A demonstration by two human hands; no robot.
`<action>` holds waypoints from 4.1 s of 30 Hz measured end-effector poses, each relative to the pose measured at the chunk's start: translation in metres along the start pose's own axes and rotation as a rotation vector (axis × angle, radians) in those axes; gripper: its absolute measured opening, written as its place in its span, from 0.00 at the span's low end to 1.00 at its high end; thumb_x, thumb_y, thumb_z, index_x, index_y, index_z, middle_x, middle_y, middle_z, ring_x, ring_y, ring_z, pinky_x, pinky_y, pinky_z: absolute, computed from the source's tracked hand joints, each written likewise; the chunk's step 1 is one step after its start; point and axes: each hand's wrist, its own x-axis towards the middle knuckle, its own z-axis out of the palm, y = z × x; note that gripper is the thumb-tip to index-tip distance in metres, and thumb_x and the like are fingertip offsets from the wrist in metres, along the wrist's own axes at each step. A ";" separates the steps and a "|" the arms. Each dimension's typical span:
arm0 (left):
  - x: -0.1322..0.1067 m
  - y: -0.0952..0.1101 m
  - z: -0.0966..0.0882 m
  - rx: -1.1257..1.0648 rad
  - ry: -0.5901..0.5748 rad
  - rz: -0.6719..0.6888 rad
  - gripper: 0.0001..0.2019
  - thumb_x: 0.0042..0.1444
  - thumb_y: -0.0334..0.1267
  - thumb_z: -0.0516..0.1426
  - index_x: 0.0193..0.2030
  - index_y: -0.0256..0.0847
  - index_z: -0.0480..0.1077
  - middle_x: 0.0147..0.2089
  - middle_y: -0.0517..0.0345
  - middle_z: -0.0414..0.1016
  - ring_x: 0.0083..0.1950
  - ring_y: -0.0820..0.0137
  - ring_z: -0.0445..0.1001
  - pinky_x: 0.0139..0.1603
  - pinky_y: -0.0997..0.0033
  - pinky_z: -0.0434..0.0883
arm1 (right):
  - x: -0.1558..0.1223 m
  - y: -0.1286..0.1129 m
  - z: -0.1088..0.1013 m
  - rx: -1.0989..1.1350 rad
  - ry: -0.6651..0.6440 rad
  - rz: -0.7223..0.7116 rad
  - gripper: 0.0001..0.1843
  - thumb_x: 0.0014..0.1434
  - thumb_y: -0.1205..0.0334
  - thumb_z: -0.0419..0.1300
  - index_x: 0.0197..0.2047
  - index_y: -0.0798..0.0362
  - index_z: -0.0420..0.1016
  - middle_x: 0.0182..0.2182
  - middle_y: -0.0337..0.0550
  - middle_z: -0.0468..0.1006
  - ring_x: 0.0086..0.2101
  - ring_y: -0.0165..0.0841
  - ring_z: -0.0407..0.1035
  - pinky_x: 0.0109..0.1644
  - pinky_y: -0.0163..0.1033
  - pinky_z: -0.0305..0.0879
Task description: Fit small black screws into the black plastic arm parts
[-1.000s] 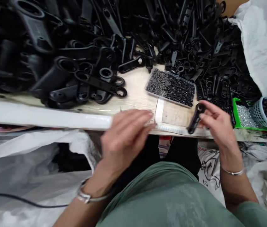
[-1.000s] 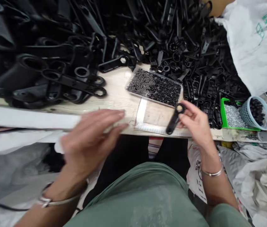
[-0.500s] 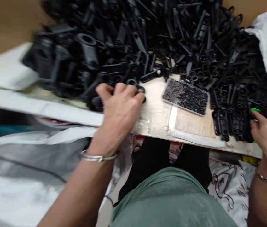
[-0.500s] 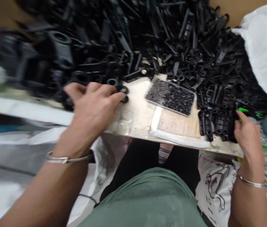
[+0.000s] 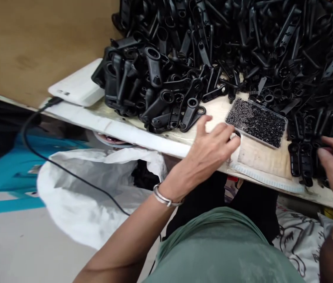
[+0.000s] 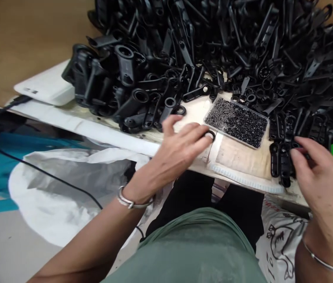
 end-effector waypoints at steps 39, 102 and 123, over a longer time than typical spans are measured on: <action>0.006 -0.007 0.001 -0.468 -0.183 -0.147 0.10 0.65 0.29 0.52 0.43 0.36 0.75 0.43 0.50 0.80 0.46 0.63 0.76 0.48 0.64 0.73 | 0.061 -0.092 0.059 0.147 -0.291 -0.107 0.10 0.61 0.64 0.56 0.40 0.52 0.79 0.32 0.46 0.79 0.33 0.39 0.72 0.41 0.43 0.65; 0.043 0.025 0.010 -1.664 0.150 -0.773 0.12 0.45 0.23 0.64 0.36 0.36 0.71 0.32 0.61 0.78 0.36 0.75 0.78 0.40 0.77 0.75 | 0.018 -0.108 0.056 1.632 -0.320 0.413 0.13 0.44 0.59 0.75 0.33 0.47 0.80 0.30 0.34 0.76 0.25 0.24 0.68 0.28 0.31 0.69; 0.036 0.032 0.010 -1.633 0.168 -0.807 0.10 0.47 0.23 0.63 0.37 0.36 0.72 0.31 0.60 0.79 0.35 0.74 0.79 0.39 0.77 0.75 | -0.001 -0.117 0.041 0.885 0.019 0.093 0.05 0.58 0.60 0.65 0.37 0.49 0.82 0.30 0.41 0.82 0.28 0.34 0.77 0.35 0.42 0.76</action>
